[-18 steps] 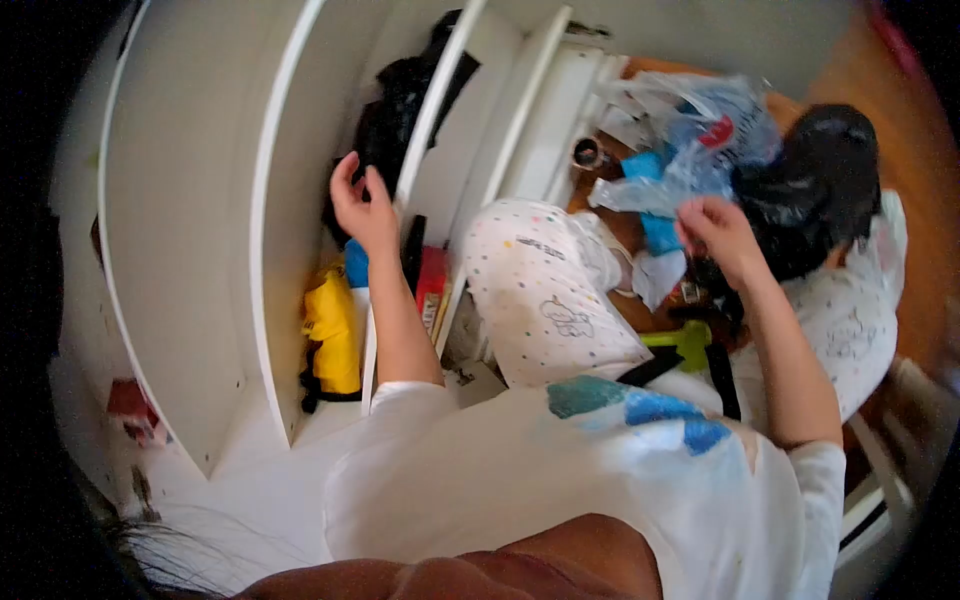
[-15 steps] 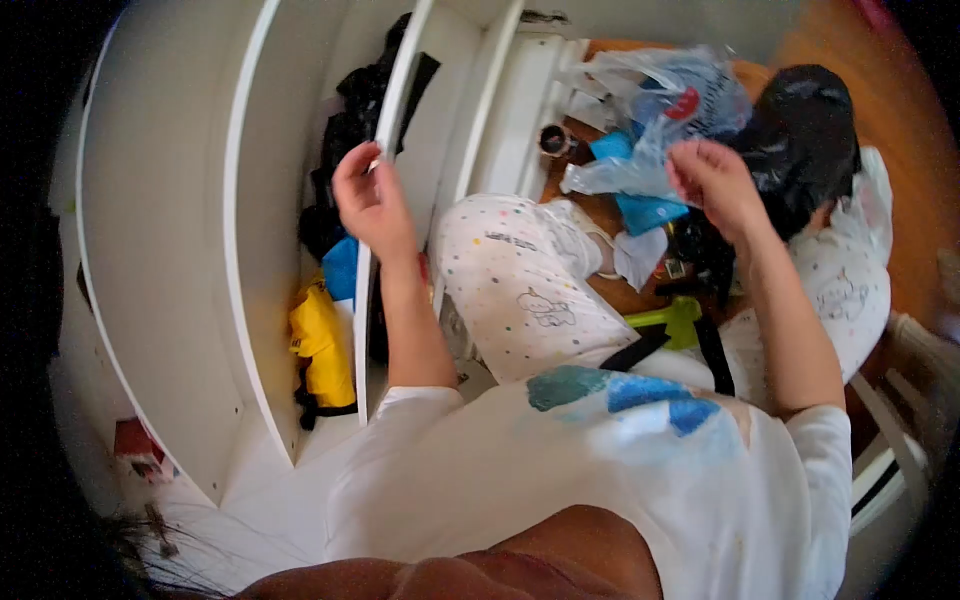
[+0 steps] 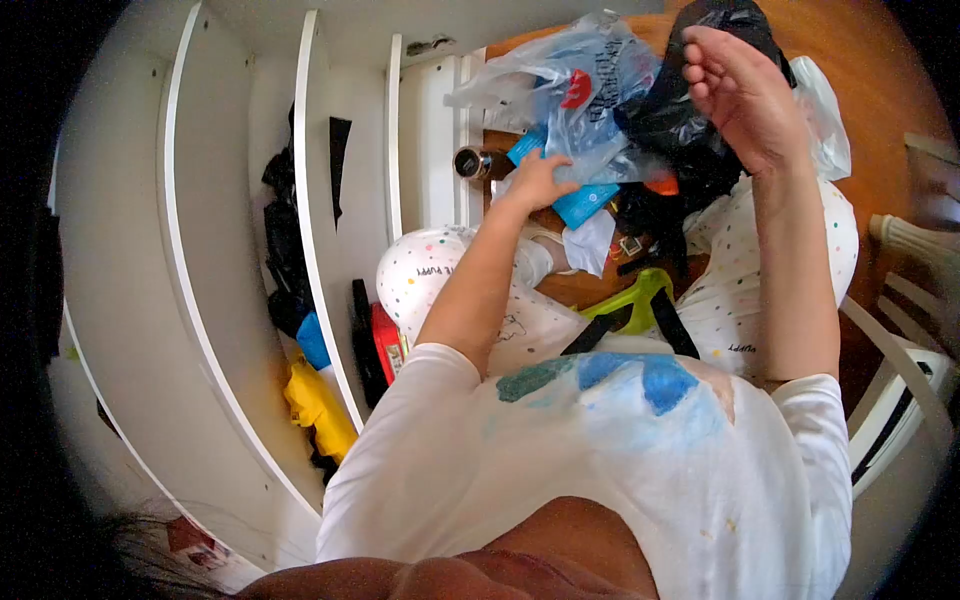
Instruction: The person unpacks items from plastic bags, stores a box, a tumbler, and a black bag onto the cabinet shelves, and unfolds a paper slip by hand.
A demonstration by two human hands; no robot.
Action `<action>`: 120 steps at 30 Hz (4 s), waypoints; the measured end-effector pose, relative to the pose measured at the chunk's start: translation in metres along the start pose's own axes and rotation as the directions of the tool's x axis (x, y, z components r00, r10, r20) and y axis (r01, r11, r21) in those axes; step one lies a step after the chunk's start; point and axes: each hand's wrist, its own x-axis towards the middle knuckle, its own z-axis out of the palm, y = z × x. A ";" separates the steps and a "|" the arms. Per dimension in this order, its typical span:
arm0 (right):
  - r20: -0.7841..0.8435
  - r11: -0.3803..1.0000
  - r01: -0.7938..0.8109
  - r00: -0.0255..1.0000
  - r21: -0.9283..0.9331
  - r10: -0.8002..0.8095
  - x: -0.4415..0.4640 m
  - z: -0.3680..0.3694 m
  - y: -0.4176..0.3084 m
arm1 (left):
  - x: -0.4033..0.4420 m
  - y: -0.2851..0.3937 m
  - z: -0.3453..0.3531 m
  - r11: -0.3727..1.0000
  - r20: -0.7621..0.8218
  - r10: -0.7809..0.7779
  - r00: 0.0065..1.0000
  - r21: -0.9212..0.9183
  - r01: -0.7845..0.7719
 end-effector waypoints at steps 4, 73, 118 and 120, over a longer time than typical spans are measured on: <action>0.011 0.999 0.009 1.000 -0.032 -0.009 0.004 0.005 -0.003 | 0.014 -0.010 0.018 0.997 -0.044 -0.037 0.998 -0.076 0.033; 0.306 0.969 -0.166 0.946 0.182 0.105 -0.023 0.024 0.013 | -0.076 0.080 -0.067 0.863 -0.588 -0.130 0.798 -0.464 -0.201; -0.029 0.980 -0.018 0.999 0.199 0.024 0.011 -0.002 0.034 | -0.076 0.097 -0.059 0.458 -0.682 -0.303 0.665 -0.717 -0.526; -0.005 0.969 -0.005 1.000 0.246 0.006 -0.002 0.005 0.025 | -0.060 0.082 -0.051 0.296 -0.517 -0.480 0.709 -0.856 -0.423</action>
